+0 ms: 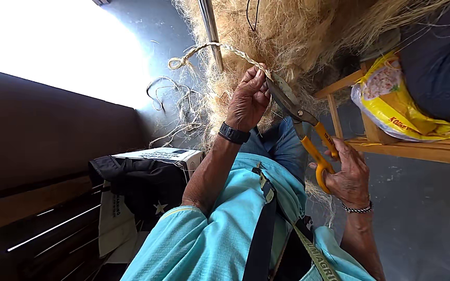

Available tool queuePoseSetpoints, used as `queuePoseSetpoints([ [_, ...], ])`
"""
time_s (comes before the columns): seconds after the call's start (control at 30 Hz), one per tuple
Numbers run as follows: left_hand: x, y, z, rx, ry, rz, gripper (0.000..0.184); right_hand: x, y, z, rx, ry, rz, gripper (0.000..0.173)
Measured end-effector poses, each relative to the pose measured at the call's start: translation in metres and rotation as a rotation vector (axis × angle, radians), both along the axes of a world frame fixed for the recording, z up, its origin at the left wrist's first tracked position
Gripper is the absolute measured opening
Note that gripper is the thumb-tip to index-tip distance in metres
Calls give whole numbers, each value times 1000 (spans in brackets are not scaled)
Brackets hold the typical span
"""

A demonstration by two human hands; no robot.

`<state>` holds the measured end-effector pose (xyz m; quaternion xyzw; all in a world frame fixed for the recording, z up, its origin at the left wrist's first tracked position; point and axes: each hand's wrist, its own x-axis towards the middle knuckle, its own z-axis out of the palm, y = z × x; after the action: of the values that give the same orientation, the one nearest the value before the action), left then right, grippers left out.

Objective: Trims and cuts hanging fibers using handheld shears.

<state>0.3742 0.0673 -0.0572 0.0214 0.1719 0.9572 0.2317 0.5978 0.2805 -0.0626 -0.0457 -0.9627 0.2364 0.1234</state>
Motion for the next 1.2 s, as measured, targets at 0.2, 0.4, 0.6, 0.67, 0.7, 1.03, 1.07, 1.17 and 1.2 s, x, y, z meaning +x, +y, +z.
queuePoseSetpoints([
  [0.2,-3,2,-9,-15,26,7,13,-1,2,3,-14,-17,14,70],
  [0.4,-6,2,-16,-137,74,68,12,0,8,6,-15,-31,10,69],
  [0.6,-4,3,-16,-158,83,96,12,-1,9,8,-16,-38,24,69],
  [0.67,-3,4,-16,-157,78,107,12,-1,9,9,-12,-42,27,70],
  [0.7,-3,4,-16,-162,75,112,12,-1,9,9,-15,-44,28,70],
  [1.03,-2,4,-18,-174,52,107,12,2,9,5,-129,-80,-3,68],
  [1.07,-2,3,-19,-152,45,90,11,2,7,3,-172,-82,-1,69],
  [1.17,-3,0,-20,-121,41,46,12,1,5,-3,-279,-90,20,78],
  [1.2,-3,-1,-20,-113,36,37,12,1,6,-4,-295,-86,30,80],
])
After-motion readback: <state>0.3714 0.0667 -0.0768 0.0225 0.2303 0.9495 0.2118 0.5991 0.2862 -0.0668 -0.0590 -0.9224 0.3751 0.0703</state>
